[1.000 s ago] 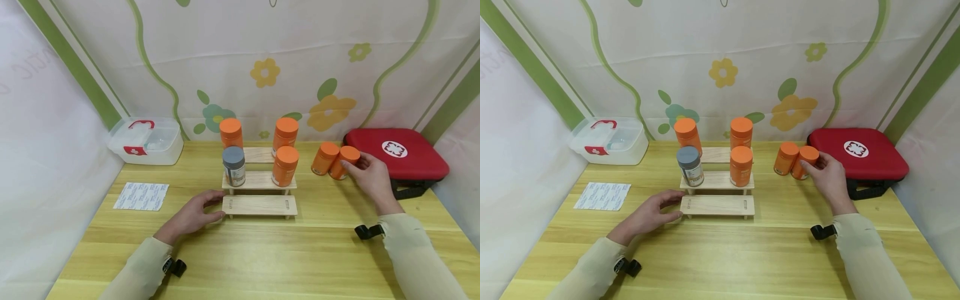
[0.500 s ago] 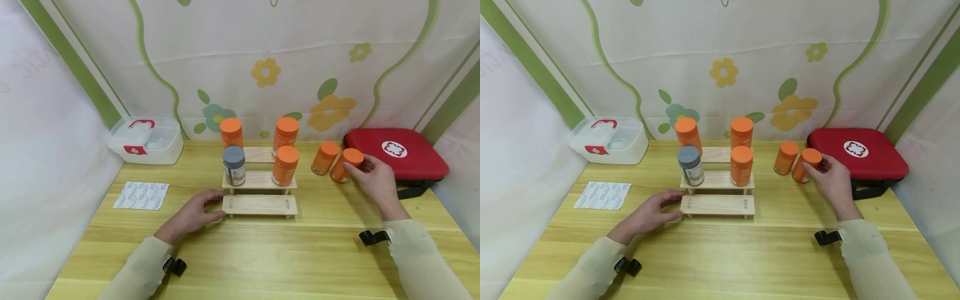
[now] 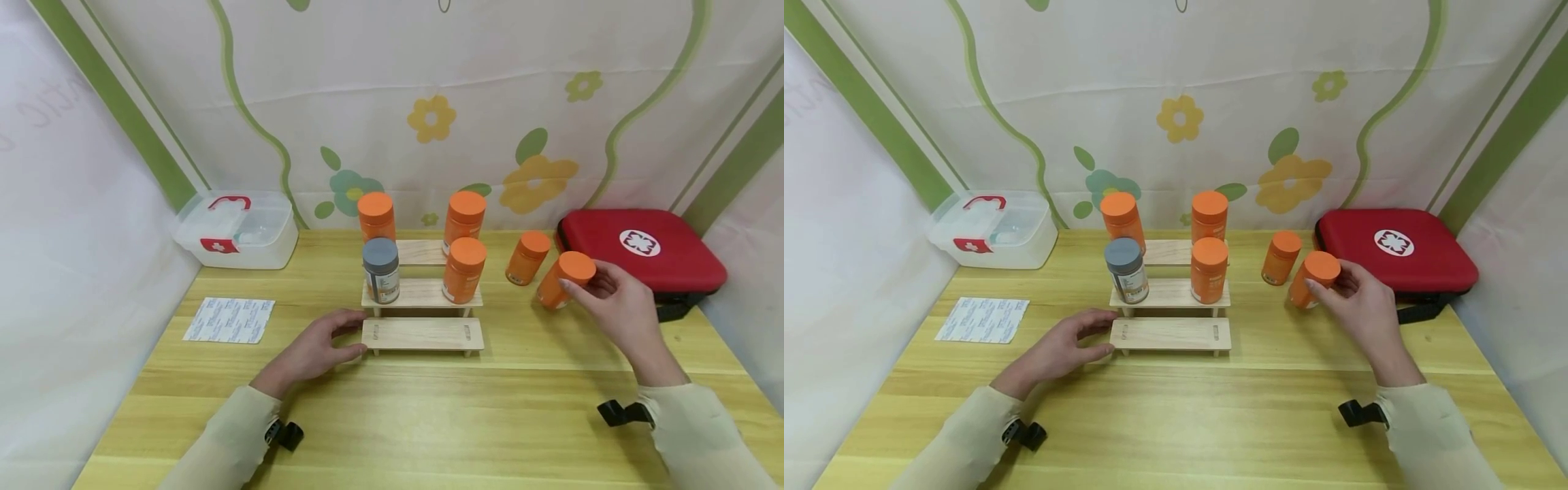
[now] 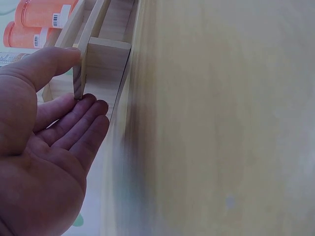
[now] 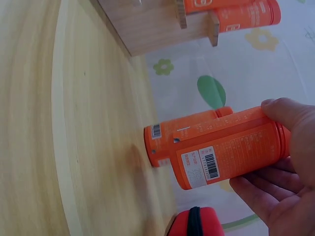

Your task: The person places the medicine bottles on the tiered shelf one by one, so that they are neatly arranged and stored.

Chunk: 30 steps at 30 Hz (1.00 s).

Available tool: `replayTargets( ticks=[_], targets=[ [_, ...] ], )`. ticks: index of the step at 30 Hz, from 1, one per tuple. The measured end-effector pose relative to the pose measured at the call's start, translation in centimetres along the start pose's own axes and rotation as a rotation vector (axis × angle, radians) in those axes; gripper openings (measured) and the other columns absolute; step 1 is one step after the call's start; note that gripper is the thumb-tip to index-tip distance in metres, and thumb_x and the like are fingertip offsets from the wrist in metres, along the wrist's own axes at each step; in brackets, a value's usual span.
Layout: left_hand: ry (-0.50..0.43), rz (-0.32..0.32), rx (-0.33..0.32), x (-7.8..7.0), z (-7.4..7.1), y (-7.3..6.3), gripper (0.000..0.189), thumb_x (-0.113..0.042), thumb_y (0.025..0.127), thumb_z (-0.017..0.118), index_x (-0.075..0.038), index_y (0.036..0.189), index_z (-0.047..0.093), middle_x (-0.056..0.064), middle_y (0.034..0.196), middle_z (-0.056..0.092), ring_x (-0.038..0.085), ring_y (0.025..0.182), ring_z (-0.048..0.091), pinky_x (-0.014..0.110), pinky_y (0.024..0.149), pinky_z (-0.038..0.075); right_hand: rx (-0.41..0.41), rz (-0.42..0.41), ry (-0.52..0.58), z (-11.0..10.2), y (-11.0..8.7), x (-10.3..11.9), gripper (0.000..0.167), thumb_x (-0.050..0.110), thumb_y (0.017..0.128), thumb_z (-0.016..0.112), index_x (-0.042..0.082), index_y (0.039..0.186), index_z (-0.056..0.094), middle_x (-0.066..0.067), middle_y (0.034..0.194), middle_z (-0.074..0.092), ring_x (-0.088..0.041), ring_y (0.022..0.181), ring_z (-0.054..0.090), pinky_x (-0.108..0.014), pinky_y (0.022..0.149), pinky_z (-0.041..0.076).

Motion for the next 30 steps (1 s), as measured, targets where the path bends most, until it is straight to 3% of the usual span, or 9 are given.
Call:
replayTargets(
  ticks=[2,8,13,16,22,30],
  targets=[
    [-0.005,0.0,-0.001,0.1,0.0,0.0,0.058,-0.022,0.1,0.08,-0.007,0.152,0.059,0.015,0.155,0.06,0.037,0.142,0.061,0.056,0.123,0.047,0.0,-0.006,0.016,0.0,-0.6,0.4,0.076,0.046,0.094,0.084,0.0,0.149,0.059,-0.029,0.141,0.068,0.017,0.097,0.057,0.007,0.076,0.045],
    [0.009,0.0,-0.007,0.2,0.0,0.0,0.059,-0.024,0.1,0.08,-0.005,0.151,0.059,0.016,0.155,0.06,0.038,0.142,0.06,0.057,0.123,0.047,-0.013,-0.07,0.113,0.2,-2.4,2.1,0.068,0.032,0.093,0.088,0.0,0.147,0.061,-0.024,0.139,0.069,0.029,0.1,0.052,0.004,0.082,0.049],
    [0.001,-0.002,-0.005,0.2,0.0,0.0,0.059,-0.023,0.1,0.08,-0.005,0.152,0.058,0.016,0.155,0.06,0.037,0.142,0.06,0.056,0.123,0.047,-0.058,-0.186,0.16,0.4,-3.8,4.1,0.058,0.015,0.089,0.091,0.0,0.14,0.067,0.022,0.122,0.068,0.027,0.103,0.058,0.001,0.084,0.052],
    [-0.001,-0.002,-0.004,0.1,0.1,0.0,0.059,-0.022,0.1,0.08,-0.005,0.152,0.058,0.015,0.154,0.061,0.037,0.142,0.061,0.055,0.123,0.048,-0.075,-0.24,0.183,0.7,-4.5,5.1,0.058,0.006,0.085,0.092,-0.002,0.137,0.068,0.038,0.116,0.061,0.026,0.104,0.06,0.001,0.086,0.051],
    [-0.005,-0.009,-0.006,0.3,0.1,0.0,0.06,-0.022,0.1,0.08,-0.004,0.152,0.058,0.015,0.154,0.061,0.037,0.142,0.06,0.055,0.124,0.047,-0.098,-0.36,0.248,1.3,-5.8,7.4,0.063,-0.011,0.076,0.091,-0.006,0.134,0.069,0.037,0.118,0.063,0.021,0.108,0.063,0.0,0.09,0.052],
    [-0.009,-0.002,-0.003,0.1,0.0,0.0,0.06,-0.022,0.099,0.08,-0.005,0.152,0.058,0.014,0.154,0.061,0.036,0.142,0.06,0.055,0.124,0.047,-0.045,-0.524,0.377,2.7,-7.3,10.6,0.067,-0.025,0.067,0.087,-0.008,0.13,0.07,0.022,0.121,0.072,0.007,0.11,0.071,-0.008,0.093,0.058]
  ],
)
Point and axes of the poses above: each hand's wrist, its own y-axis towards the middle knuckle, its own z-axis out of the palm, x = y × z, the point moved 6 cm from there along y, towards the middle knuckle
